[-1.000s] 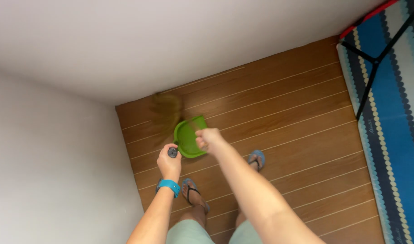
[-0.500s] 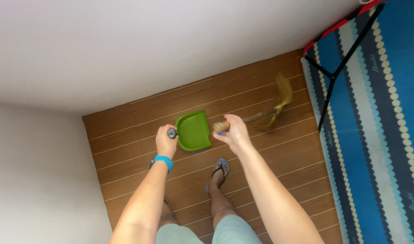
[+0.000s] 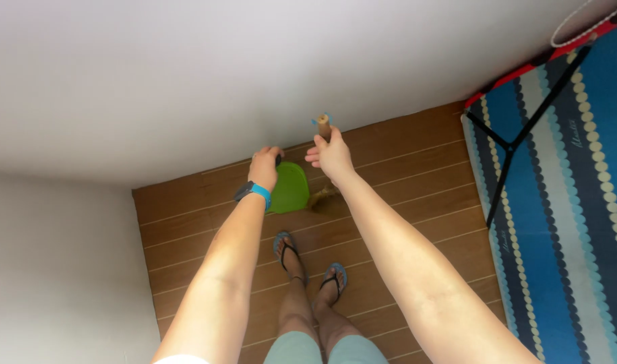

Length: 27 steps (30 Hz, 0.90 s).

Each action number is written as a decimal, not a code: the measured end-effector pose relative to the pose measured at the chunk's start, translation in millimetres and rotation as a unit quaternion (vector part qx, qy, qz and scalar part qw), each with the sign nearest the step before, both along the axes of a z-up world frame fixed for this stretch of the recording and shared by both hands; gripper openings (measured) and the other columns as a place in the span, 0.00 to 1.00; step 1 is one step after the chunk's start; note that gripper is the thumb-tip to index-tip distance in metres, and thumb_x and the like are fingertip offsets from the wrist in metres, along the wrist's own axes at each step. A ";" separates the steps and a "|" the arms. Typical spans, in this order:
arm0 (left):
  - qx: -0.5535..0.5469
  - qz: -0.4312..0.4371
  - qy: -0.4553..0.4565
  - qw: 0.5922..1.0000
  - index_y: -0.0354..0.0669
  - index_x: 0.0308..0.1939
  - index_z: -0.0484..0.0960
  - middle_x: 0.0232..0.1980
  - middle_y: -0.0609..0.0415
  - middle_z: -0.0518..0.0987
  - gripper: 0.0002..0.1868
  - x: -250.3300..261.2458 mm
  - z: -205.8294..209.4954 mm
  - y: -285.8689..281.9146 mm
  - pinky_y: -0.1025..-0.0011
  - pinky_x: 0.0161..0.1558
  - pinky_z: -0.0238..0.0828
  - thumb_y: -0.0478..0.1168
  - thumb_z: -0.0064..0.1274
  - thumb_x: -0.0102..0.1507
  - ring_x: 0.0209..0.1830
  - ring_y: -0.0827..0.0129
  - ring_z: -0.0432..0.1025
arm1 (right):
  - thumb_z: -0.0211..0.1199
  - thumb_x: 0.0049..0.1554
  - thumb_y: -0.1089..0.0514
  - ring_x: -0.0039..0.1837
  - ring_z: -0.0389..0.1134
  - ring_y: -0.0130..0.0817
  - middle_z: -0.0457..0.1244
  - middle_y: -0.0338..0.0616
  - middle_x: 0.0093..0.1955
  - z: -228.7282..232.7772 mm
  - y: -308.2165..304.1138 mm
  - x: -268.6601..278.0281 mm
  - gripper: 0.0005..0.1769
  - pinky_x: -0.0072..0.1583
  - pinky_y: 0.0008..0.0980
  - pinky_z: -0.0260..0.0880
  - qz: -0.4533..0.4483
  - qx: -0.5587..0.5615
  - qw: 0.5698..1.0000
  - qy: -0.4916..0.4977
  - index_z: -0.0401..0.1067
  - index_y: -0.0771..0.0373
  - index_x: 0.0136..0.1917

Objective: Sweep the floor and tidy up objects in a room.

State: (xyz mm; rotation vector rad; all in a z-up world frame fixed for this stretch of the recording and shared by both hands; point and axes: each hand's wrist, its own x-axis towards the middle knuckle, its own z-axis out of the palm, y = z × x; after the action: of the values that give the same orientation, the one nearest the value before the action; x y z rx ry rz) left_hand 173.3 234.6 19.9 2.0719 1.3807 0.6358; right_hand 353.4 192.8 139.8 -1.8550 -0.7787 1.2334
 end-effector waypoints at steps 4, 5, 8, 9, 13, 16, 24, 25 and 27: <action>-0.017 0.044 -0.020 0.999 0.46 0.47 0.83 0.53 0.46 0.80 0.20 11.2 -18.2 43.7 0.52 0.53 0.70 0.21 0.45 0.60 0.52 0.44 0.73 | 0.48 0.67 0.52 0.47 0.75 0.36 0.70 0.51 0.49 -16.7 61.7 -1.6 0.25 0.47 0.33 0.74 0.019 0.030 0.999 0.006 0.53 0.61 0.75; -0.004 0.041 -0.023 0.999 0.45 0.47 0.83 0.52 0.44 0.80 0.20 9.9 -23.5 53.1 0.53 0.53 0.71 0.21 0.46 0.58 0.52 0.43 0.73 | 0.47 0.67 0.52 0.48 0.75 0.36 0.70 0.51 0.49 -18.2 75.8 -3.5 0.25 0.47 0.33 0.75 0.022 0.039 0.999 0.015 0.53 0.61 0.74; 0.004 0.061 -0.015 0.998 0.44 0.47 0.83 0.50 0.43 0.80 0.20 -1.4 -29.6 75.7 0.53 0.54 0.71 0.20 0.49 0.56 0.53 0.42 0.73 | 0.47 0.67 0.51 0.47 0.75 0.36 0.70 0.52 0.48 -10.2 110.3 -19.7 0.25 0.48 0.33 0.75 0.026 0.057 0.998 0.019 0.53 0.62 0.73; -0.003 0.082 -0.004 0.997 0.45 0.47 0.83 0.49 0.43 0.80 0.20 0.7 -27.6 81.8 0.53 0.55 0.71 0.21 0.51 0.56 0.53 0.43 0.73 | 0.46 0.67 0.50 0.47 0.76 0.36 0.71 0.52 0.48 -3.5 120.1 -19.5 0.24 0.48 0.33 0.75 0.025 0.063 0.998 0.016 0.53 0.62 0.73; -0.035 0.130 -0.007 0.991 0.47 0.49 0.83 0.51 0.43 0.78 0.23 -1.3 -16.5 95.8 0.52 0.53 0.71 0.23 0.58 0.53 0.53 0.42 0.72 | 0.47 0.67 0.50 0.44 0.75 0.38 0.71 0.53 0.45 12.5 140.7 -34.0 0.24 0.46 0.35 0.74 0.041 0.047 0.998 -0.019 0.55 0.62 0.72; -0.019 0.127 -0.038 0.991 0.47 0.51 0.82 0.54 0.44 0.78 0.26 2.4 -18.0 99.3 0.53 0.55 0.71 0.23 0.61 0.51 0.56 0.42 0.71 | 0.47 0.67 0.49 0.43 0.74 0.40 0.70 0.54 0.44 -9.7 148.9 -39.7 0.24 0.46 0.37 0.74 0.051 0.024 0.998 -0.030 0.55 0.63 0.72; -0.098 0.121 -0.051 0.986 0.44 0.64 0.73 0.64 0.39 0.71 0.41 28.6 -4.5 70.8 0.51 0.60 0.67 0.27 0.69 0.47 0.61 0.39 0.66 | 0.52 0.67 0.51 0.55 0.70 0.39 0.64 0.51 0.58 -98.4 153.2 -2.5 0.36 0.52 0.39 0.73 -0.012 -0.021 1.000 -0.009 0.38 0.57 0.80; -0.099 0.125 -0.052 0.986 0.44 0.64 0.73 0.64 0.39 0.71 0.41 23.4 3.4 71.0 0.51 0.60 0.67 0.27 0.69 0.47 0.61 0.39 0.66 | 0.52 0.67 0.51 0.55 0.70 0.39 0.64 0.51 0.58 -87.7 151.7 -8.6 0.36 0.52 0.39 0.73 -0.008 -0.021 1.000 -0.009 0.38 0.57 0.80; -0.081 0.127 -0.066 0.986 0.41 0.66 0.69 0.66 0.37 0.68 0.45 22.4 21.7 68.2 0.49 0.63 0.62 0.33 0.72 0.46 0.64 0.37 0.61 | 0.53 0.65 0.56 0.55 0.71 0.38 0.64 0.50 0.59 -64.3 145.5 -11.3 0.47 0.51 0.37 0.74 -0.014 -0.051 0.998 0.024 0.23 0.55 0.82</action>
State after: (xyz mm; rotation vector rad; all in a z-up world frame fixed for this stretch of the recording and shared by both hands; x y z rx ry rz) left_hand 195.7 302.8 41.6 1.7109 1.5783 0.7248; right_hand 342.1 338.4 75.5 -1.9041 -0.6719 1.3176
